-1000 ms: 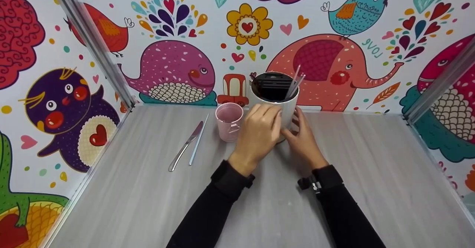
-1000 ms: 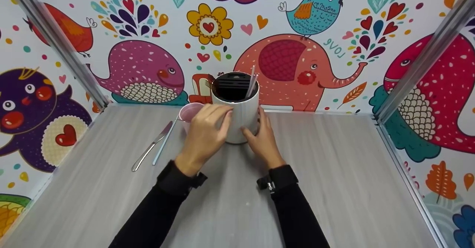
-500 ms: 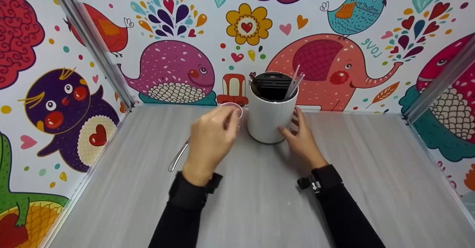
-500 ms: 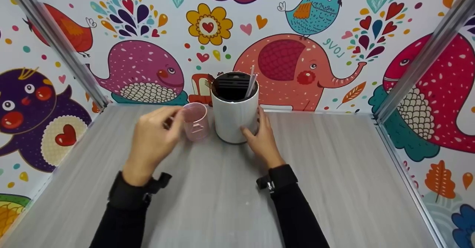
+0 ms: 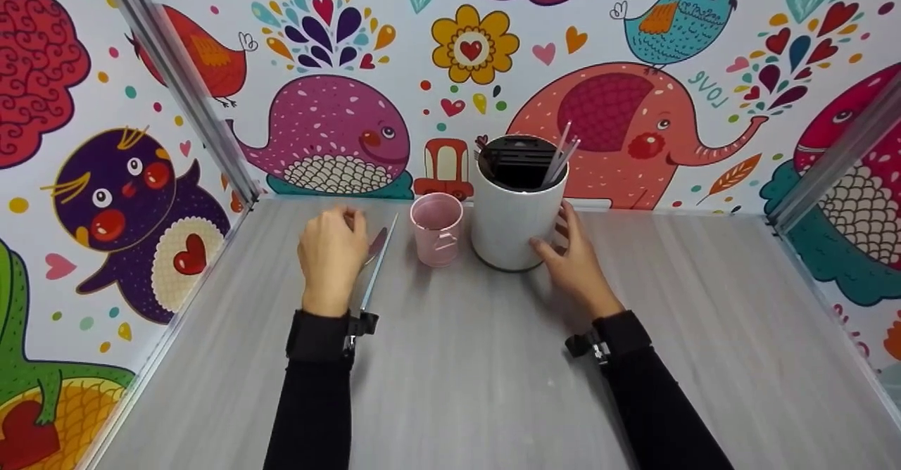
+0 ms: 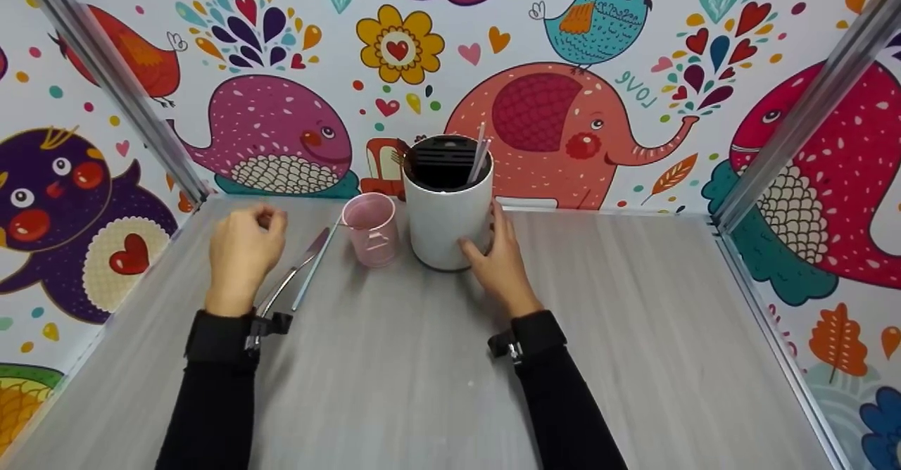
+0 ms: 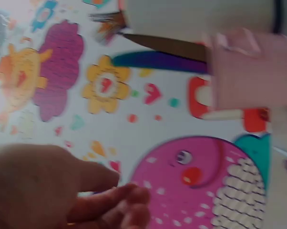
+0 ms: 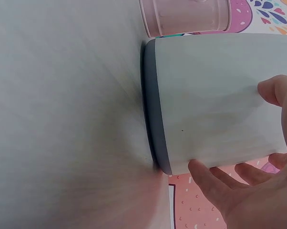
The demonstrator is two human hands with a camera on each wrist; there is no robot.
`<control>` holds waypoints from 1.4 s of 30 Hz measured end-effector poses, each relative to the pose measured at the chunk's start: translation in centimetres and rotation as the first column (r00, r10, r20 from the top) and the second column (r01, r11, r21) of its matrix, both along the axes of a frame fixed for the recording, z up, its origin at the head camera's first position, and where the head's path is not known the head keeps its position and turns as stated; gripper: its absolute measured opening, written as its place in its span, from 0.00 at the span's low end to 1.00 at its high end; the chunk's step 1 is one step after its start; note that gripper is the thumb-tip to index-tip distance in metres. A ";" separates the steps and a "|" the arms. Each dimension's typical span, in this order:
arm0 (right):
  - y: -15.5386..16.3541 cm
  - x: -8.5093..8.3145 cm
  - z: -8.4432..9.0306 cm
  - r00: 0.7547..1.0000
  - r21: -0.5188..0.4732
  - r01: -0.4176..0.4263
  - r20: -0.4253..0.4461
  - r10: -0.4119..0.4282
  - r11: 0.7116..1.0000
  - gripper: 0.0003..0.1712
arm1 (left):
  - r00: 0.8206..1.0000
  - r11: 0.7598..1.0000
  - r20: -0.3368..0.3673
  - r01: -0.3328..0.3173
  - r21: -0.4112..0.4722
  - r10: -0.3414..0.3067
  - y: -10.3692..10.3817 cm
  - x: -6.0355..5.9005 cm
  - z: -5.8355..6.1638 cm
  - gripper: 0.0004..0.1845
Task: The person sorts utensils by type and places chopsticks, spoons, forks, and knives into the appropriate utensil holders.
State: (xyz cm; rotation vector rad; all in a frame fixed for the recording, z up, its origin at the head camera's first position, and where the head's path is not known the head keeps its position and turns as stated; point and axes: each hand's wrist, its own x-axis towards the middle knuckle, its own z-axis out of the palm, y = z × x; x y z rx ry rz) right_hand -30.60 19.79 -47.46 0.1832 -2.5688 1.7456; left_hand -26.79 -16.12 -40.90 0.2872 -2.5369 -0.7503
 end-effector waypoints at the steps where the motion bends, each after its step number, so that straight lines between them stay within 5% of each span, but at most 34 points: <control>1: 0.0 0.0 -0.1 1.000 0.000 -0.002 0.000 0.002 1.000 0.51 | 0.999 1.000 0.050 0.007 0.003 -0.007 -0.2 -0.5 -0.9 0.14; 8: 0.5 -1.1 -1.7 1.000 -0.011 0.004 0.007 -0.004 1.000 0.52 | 0.952 0.995 0.293 0.098 -0.003 -0.093 -0.2 -3.1 -6.9 0.07; 14: 0.9 -2.1 -3.3 0.998 0.025 0.015 -0.060 -0.013 1.000 0.53 | 0.942 0.993 0.322 0.113 -0.035 -0.095 0.2 -4.1 -9.2 0.05; 26: 0.9 -2.2 -3.6 0.996 0.042 0.031 -0.084 -0.027 0.999 0.55 | 0.927 0.988 0.354 0.148 -0.045 -0.123 0.9 -4.6 -10.0 0.04; 34: 1.0 -2.3 -3.6 0.997 0.038 0.025 -0.073 -0.022 0.999 0.52 | 0.905 0.981 0.404 0.176 -0.078 -0.131 1.1 -4.8 -10.1 0.12; 42: 0.9 -2.1 -3.5 0.996 0.040 0.025 -0.083 -0.022 0.999 0.54 | 0.878 0.990 0.459 0.132 0.047 -0.138 1.0 -4.6 -8.8 0.10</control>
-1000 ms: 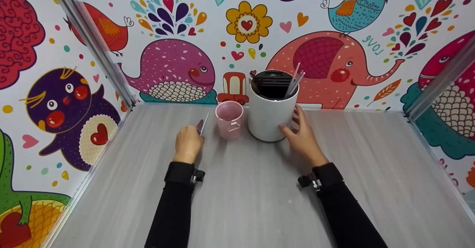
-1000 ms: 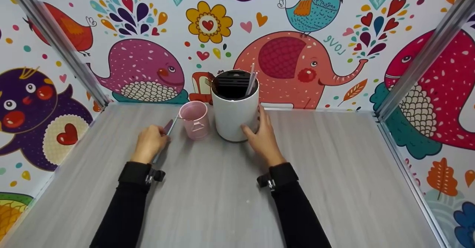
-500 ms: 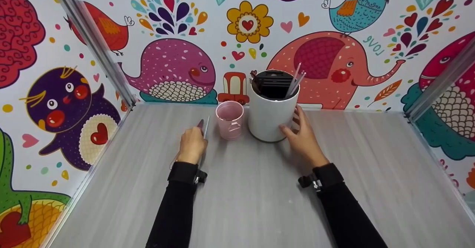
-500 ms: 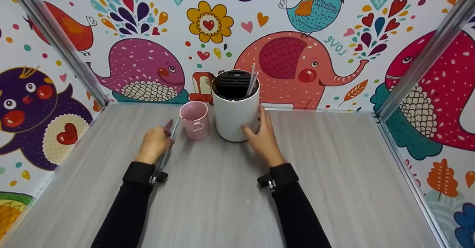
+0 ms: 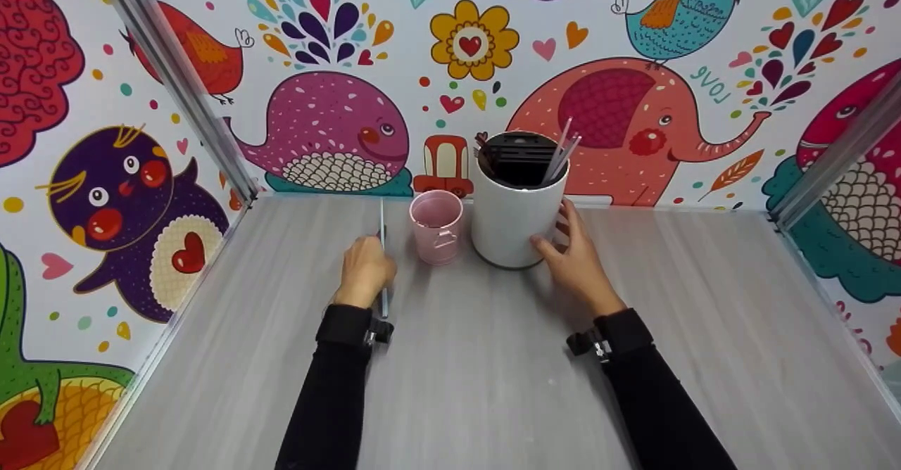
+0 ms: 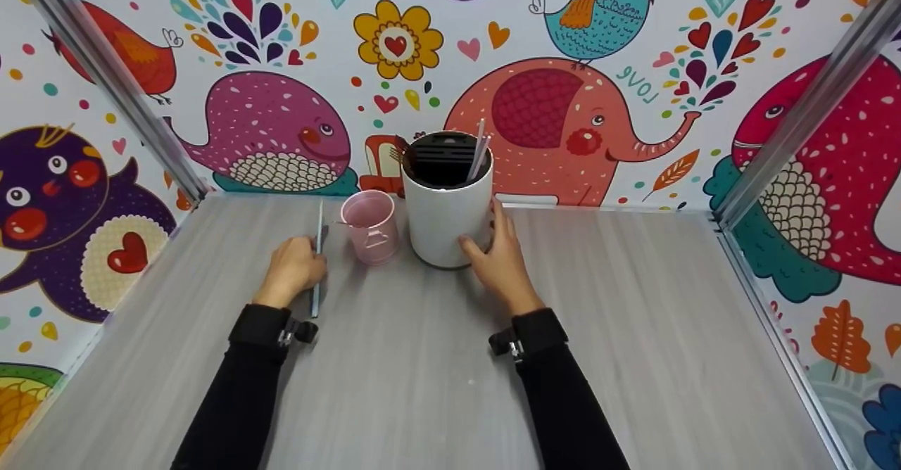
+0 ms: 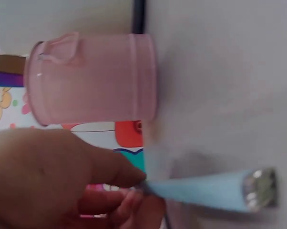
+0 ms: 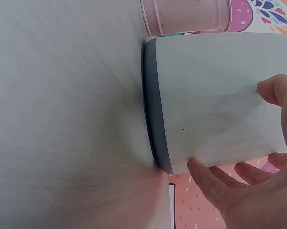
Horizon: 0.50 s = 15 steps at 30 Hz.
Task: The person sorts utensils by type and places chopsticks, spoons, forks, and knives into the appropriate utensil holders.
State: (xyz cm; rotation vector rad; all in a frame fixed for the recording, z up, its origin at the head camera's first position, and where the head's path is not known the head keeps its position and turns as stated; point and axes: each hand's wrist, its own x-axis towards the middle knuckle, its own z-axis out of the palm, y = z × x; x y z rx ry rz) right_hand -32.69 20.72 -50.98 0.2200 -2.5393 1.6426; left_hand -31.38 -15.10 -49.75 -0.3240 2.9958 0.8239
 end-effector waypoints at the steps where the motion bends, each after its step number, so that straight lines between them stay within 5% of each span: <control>1: 0.0 0.0 0.0 1.000 -0.001 0.000 -0.003 0.000 1.000 0.54 | 1.000 1.000 -0.005 -0.011 0.021 0.011 0.0 0.0 0.3 0.10; 7: 0.0 -0.1 -0.1 1.000 -0.009 -0.004 -0.009 0.004 1.000 0.54 | 0.982 0.988 -0.157 -0.085 0.132 0.106 -0.2 -0.4 0.8 0.12; 15: -0.2 0.4 0.9 0.999 -0.021 -0.012 0.045 0.013 1.000 0.52 | 0.905 0.962 -0.370 -0.120 0.245 0.207 -0.7 -0.6 1.1 0.13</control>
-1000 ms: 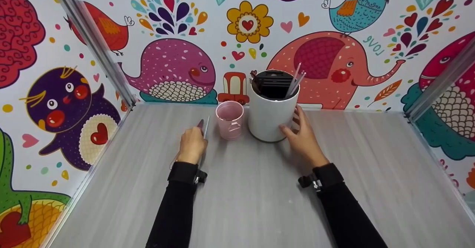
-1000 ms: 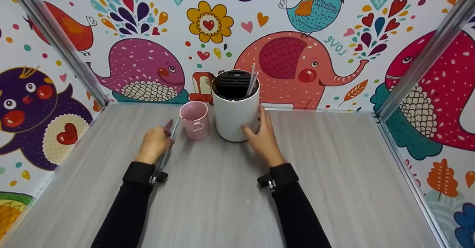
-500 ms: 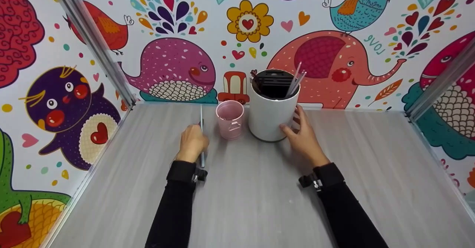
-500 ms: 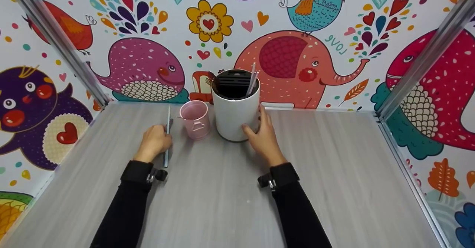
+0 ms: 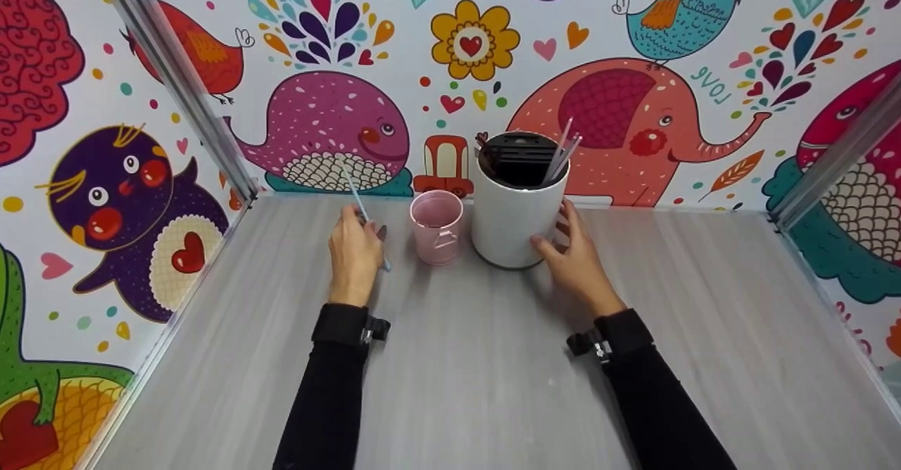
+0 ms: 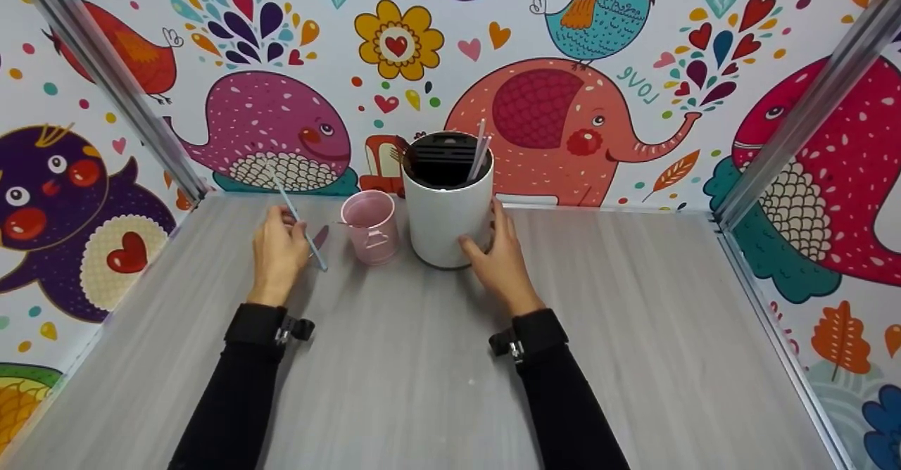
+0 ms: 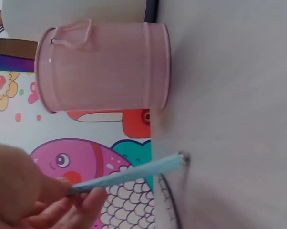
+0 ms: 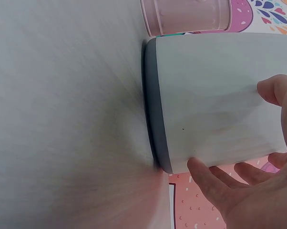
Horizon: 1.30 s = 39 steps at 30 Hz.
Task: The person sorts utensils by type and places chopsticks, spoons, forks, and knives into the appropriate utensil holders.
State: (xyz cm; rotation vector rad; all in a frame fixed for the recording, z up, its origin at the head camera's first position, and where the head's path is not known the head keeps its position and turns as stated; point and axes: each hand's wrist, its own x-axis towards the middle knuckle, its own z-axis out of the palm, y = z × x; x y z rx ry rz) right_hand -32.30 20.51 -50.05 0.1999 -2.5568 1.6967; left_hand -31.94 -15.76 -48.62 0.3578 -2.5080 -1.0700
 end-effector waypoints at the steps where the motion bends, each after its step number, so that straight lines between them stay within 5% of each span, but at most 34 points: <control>1: 0.1 -0.2 -0.4 1.000 0.001 0.002 -0.006 -0.002 1.000 0.52 | 1.000 1.000 -0.026 -0.001 0.008 0.002 -0.1 0.1 0.2 0.12; 8: 0.3 -0.6 -1.2 0.999 -0.009 -0.003 -0.032 0.003 1.000 0.53 | 0.967 0.999 -0.253 -0.020 0.041 0.029 -0.4 0.7 1.9 0.12; 15: 0.2 -0.5 -1.1 0.998 -0.007 -0.009 -0.058 0.009 1.000 0.53 | 0.884 0.999 -0.465 -0.012 0.051 0.034 0.1 1.8 4.2 0.13; 21: 0.2 -0.5 -1.1 0.998 -0.009 -0.007 -0.065 0.006 1.000 0.52 | 0.809 1.000 -0.587 0.013 -0.027 -0.026 1.2 2.9 6.3 0.12; 28: 0.3 -0.5 -1.0 0.998 -0.003 -0.004 -0.061 0.004 1.000 0.52 | 0.719 0.985 -0.677 0.069 -0.160 -0.161 4.0 4.4 8.4 0.11; 39: 0.4 -0.5 -1.0 0.999 0.001 0.006 -0.041 -0.005 1.000 0.52 | 0.640 0.935 -0.689 0.155 -0.318 -0.341 9.7 6.8 10.1 0.09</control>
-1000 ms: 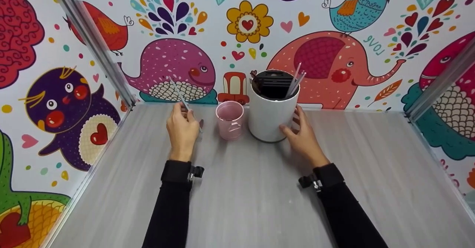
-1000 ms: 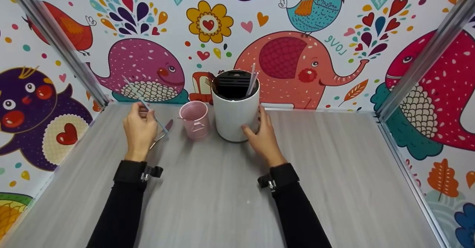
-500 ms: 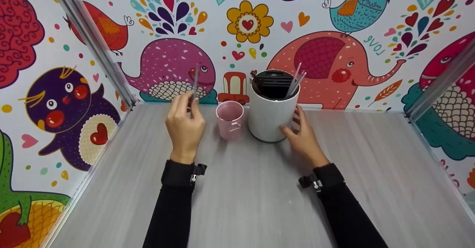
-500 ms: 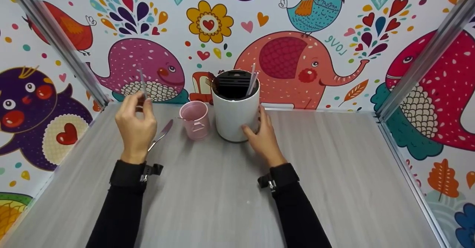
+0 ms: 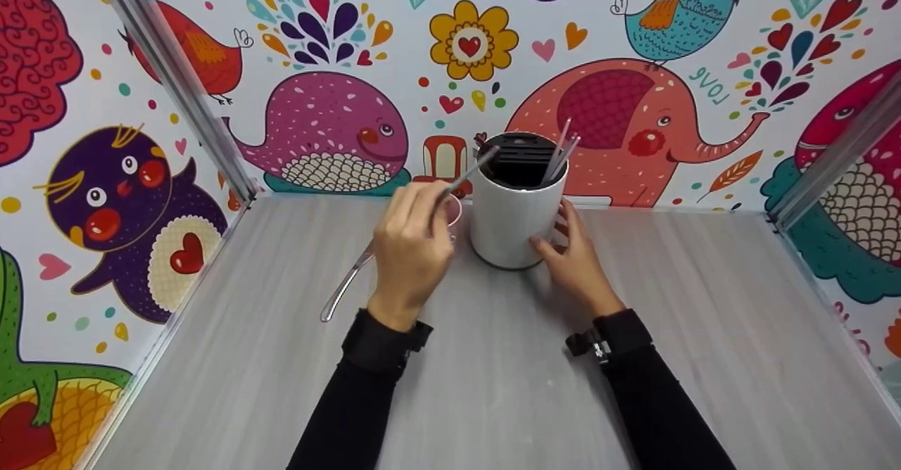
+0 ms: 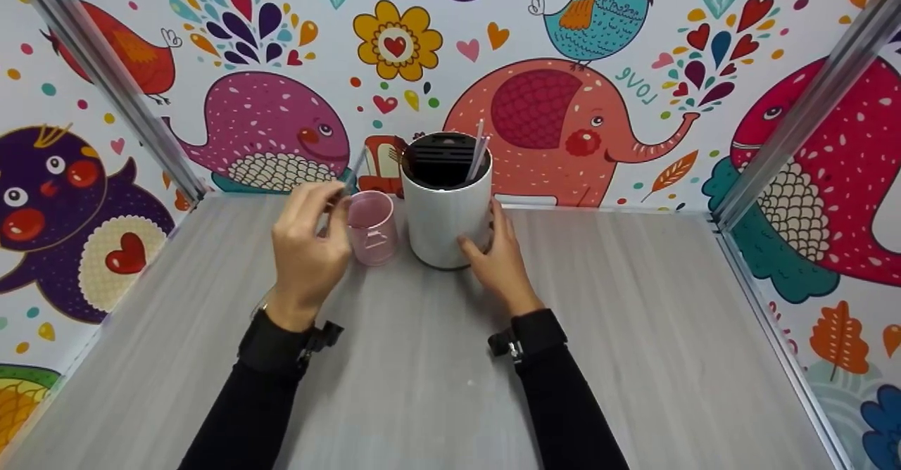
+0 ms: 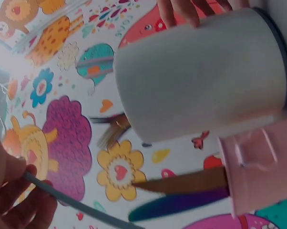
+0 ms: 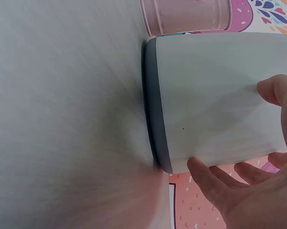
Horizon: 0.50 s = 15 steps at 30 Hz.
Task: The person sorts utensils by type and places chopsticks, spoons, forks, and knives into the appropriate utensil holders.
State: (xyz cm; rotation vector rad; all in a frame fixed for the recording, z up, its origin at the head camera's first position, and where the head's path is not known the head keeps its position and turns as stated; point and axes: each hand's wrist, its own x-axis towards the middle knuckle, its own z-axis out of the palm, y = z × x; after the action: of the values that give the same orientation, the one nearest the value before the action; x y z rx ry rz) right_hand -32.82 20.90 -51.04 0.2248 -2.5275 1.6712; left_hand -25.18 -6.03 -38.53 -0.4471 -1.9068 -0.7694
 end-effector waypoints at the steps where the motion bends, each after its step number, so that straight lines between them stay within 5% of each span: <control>1: 0.0 0.0 0.0 1.000 0.002 0.001 0.001 -0.001 1.000 0.52 | 1.000 1.000 -0.015 0.005 -0.008 -0.005 0.4 0.2 0.1 0.09; 8: -0.1 0.0 0.0 1.000 0.024 -0.006 -0.009 0.006 1.000 0.52 | 0.991 0.997 -0.119 0.056 -0.052 -0.061 3.0 1.4 1.3 0.08; 15: -0.2 0.0 -0.1 0.999 0.029 0.001 -0.048 0.000 1.000 0.51 | 0.978 0.981 -0.073 0.193 -0.007 -0.193 5.1 1.5 2.7 0.09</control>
State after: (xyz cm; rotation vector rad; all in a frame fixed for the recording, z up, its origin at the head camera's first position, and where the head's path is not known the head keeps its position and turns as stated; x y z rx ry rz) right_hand -32.83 20.66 -51.14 0.2633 -2.5178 1.6099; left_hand -23.66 -0.95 -35.85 -0.6595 -1.8130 -0.8677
